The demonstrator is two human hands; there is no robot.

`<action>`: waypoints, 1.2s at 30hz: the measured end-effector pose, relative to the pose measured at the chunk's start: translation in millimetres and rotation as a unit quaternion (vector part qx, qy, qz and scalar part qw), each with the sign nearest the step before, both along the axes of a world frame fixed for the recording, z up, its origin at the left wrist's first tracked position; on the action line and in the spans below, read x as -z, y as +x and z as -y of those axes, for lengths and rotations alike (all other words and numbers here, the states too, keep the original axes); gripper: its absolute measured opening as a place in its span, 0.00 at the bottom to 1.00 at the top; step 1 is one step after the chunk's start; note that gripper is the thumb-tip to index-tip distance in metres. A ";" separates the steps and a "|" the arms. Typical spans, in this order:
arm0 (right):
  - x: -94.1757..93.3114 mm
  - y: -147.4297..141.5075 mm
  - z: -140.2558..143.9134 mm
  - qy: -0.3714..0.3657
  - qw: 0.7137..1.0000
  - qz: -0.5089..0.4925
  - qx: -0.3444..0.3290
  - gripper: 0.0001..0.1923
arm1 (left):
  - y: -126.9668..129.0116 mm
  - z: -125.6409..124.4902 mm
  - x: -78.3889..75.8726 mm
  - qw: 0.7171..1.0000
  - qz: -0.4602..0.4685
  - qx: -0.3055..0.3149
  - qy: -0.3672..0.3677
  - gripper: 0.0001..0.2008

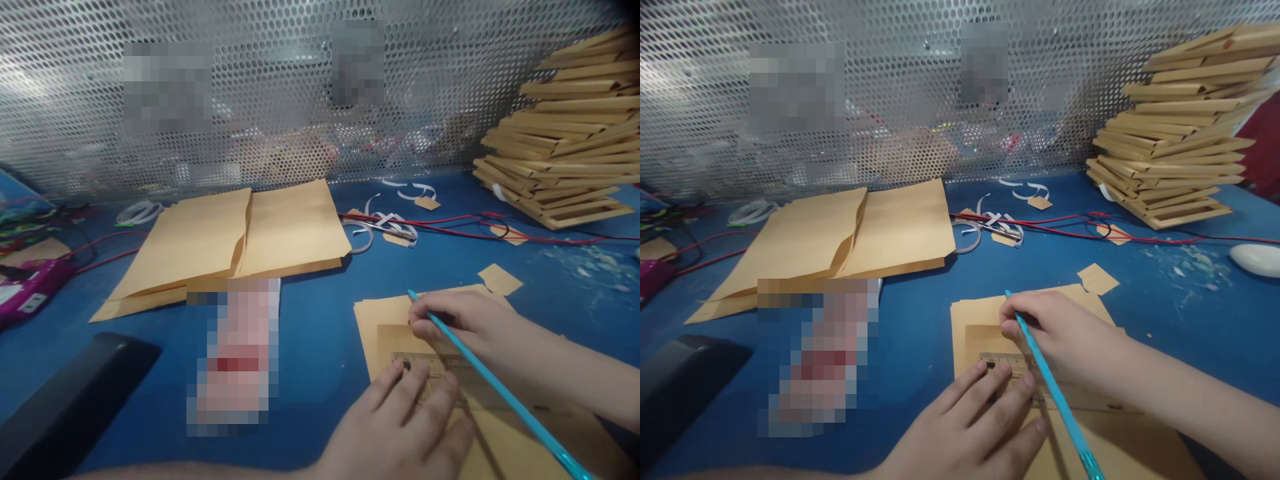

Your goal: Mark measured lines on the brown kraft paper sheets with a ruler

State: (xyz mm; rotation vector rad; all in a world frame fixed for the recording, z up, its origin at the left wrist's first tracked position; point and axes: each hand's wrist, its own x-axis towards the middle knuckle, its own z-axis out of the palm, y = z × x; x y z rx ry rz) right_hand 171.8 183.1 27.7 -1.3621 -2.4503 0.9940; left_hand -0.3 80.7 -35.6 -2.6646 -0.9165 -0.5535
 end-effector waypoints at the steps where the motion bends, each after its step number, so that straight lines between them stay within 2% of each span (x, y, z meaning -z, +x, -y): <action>1: 1.5 0.7 -0.6 0.017 1.000 0.003 0.005 0.12 | 0.1 0.0 0.4 1.000 0.003 0.000 0.002 0.14; 4: 6.6 2.4 -3.5 0.100 0.995 0.009 0.010 0.11 | 0.8 -0.1 1.8 1.000 0.016 -0.003 0.003 0.14; 6: 9.3 2.4 -5.6 0.143 0.990 0.011 -0.010 0.11 | 1.4 -0.4 2.6 1.000 0.022 -0.003 0.001 0.15; 9: 12.0 1.9 -8.0 0.172 0.984 0.014 -0.035 0.09 | 1.9 -1.5 2.4 1.000 0.023 -0.003 0.001 0.15; 11: 12.9 2.2 -8.8 0.181 0.983 0.029 -0.017 0.08 | 1.6 -2.3 1.1 1.000 0.029 0.003 0.005 0.14; 14: 12.4 4.3 -9.7 0.167 0.983 0.070 0.024 0.13 | 0.4 -2.7 -1.0 0.999 0.049 0.013 0.008 0.14; 19: 6.3 7.0 -12.3 0.115 0.985 0.124 0.041 0.17 | -0.9 -1.2 0.9 0.999 0.034 0.013 0.017 0.16; 26: 5.8 9.9 -15.1 0.190 0.970 0.149 -0.008 0.22 | 0.7 -1.8 5.4 0.998 0.046 0.009 0.044 0.15; 29: 5.5 16.2 -16.5 0.181 0.972 0.146 -0.037 0.20 | 0.0 -1.4 5.0 0.998 0.042 0.007 0.035 0.17; 33: -3.8 24.1 -17.4 0.112 0.982 0.135 -0.070 0.15 | -1.4 -0.5 2.8 0.999 0.033 0.005 0.020 0.16; 36: -13.5 31.2 -17.8 0.103 0.981 0.154 -0.058 0.11 | -1.9 -0.5 1.7 0.999 0.031 -0.003 0.019 0.16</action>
